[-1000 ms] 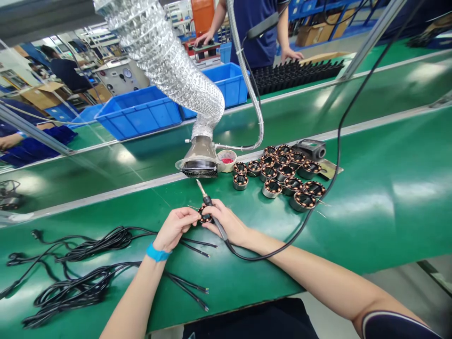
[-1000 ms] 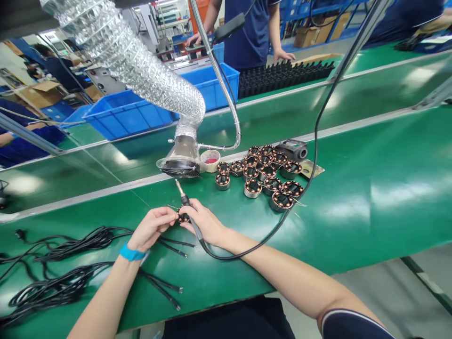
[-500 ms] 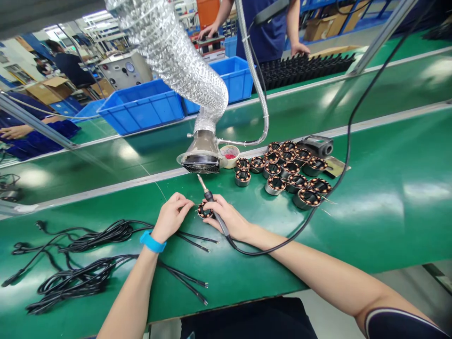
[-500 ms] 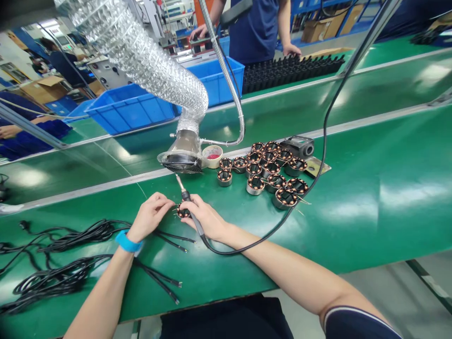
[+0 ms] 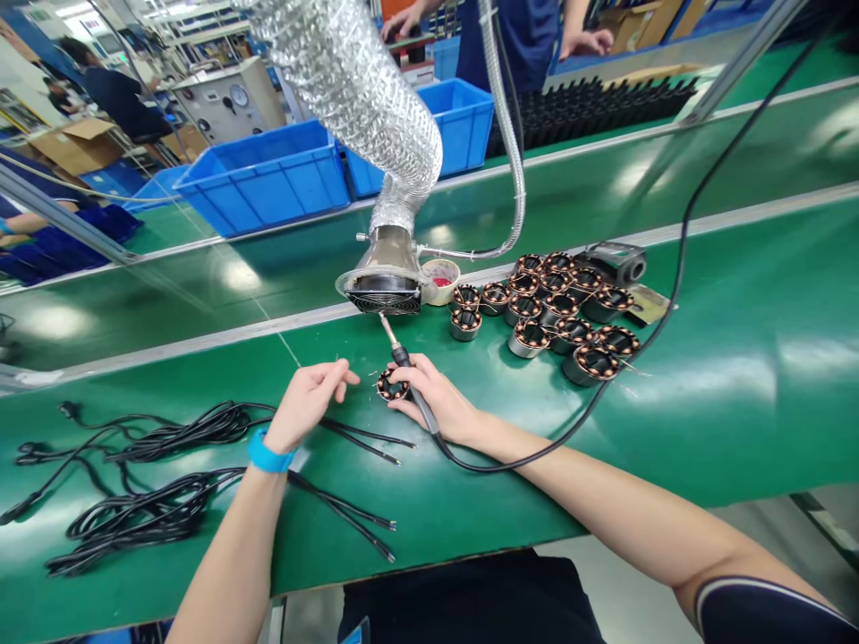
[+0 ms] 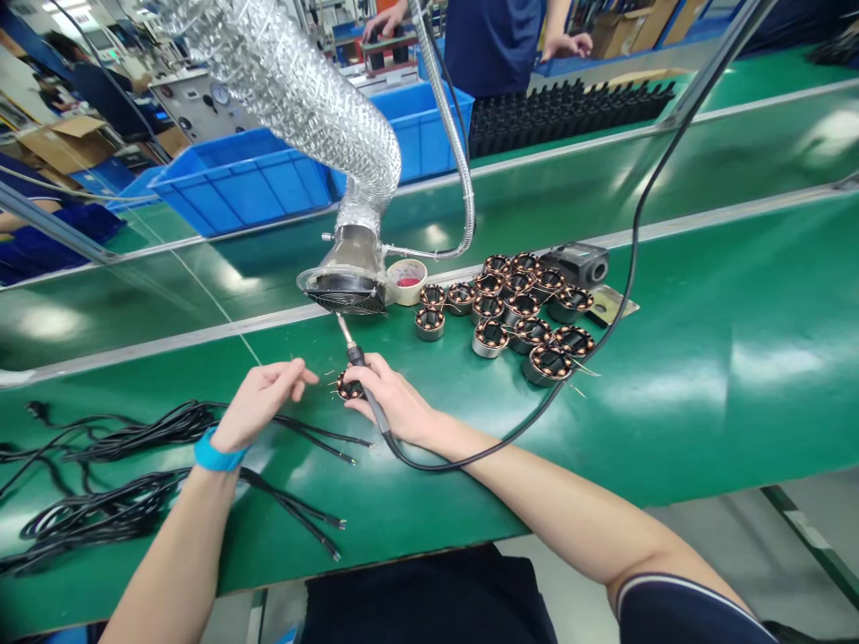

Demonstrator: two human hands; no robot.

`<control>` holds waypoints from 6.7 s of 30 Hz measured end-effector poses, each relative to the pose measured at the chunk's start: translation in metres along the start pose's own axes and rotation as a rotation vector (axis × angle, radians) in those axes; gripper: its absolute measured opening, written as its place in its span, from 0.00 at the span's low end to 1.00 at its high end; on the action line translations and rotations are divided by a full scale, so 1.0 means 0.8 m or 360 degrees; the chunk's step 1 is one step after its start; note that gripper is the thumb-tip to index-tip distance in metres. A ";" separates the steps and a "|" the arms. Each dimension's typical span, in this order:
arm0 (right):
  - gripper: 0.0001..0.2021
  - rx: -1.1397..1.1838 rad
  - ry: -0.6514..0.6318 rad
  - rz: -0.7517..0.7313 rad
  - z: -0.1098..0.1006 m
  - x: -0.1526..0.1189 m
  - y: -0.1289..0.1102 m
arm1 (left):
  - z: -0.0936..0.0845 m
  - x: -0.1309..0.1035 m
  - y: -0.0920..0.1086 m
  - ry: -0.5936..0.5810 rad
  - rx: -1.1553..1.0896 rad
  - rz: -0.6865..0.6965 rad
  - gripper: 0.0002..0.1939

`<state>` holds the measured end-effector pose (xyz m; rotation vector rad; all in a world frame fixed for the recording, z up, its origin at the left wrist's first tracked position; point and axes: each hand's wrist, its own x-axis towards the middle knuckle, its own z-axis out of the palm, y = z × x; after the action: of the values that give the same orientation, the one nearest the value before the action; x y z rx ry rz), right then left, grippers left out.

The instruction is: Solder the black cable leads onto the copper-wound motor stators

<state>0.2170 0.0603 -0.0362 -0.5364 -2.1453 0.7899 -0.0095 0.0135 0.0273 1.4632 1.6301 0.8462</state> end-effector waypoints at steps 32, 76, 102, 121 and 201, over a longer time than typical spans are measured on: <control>0.09 0.0154 0.0606 0.0044 0.005 0.038 -0.077 | 0.010 -0.018 0.003 -0.0230 -0.0347 0.0340 0.17; 0.16 0.0034 0.0620 0.0073 0.007 0.019 -0.045 | 0.044 -0.010 0.004 0.0312 -0.0937 -0.0293 0.10; 0.18 0.0356 0.0577 0.0553 -0.002 0.018 -0.055 | 0.044 0.000 -0.001 0.0352 -0.1024 -0.0346 0.10; 0.18 0.0526 0.0691 0.0633 0.002 0.017 -0.053 | 0.044 0.000 -0.005 0.0347 -0.1041 -0.0334 0.10; 0.08 -0.0234 0.0709 -0.0072 -0.003 0.018 -0.057 | 0.047 -0.017 0.010 0.0193 -0.0734 -0.0340 0.12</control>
<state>0.2049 0.0370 0.0039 -0.6683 -1.7998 0.4374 0.0277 0.0004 0.0174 0.9179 1.5149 1.1136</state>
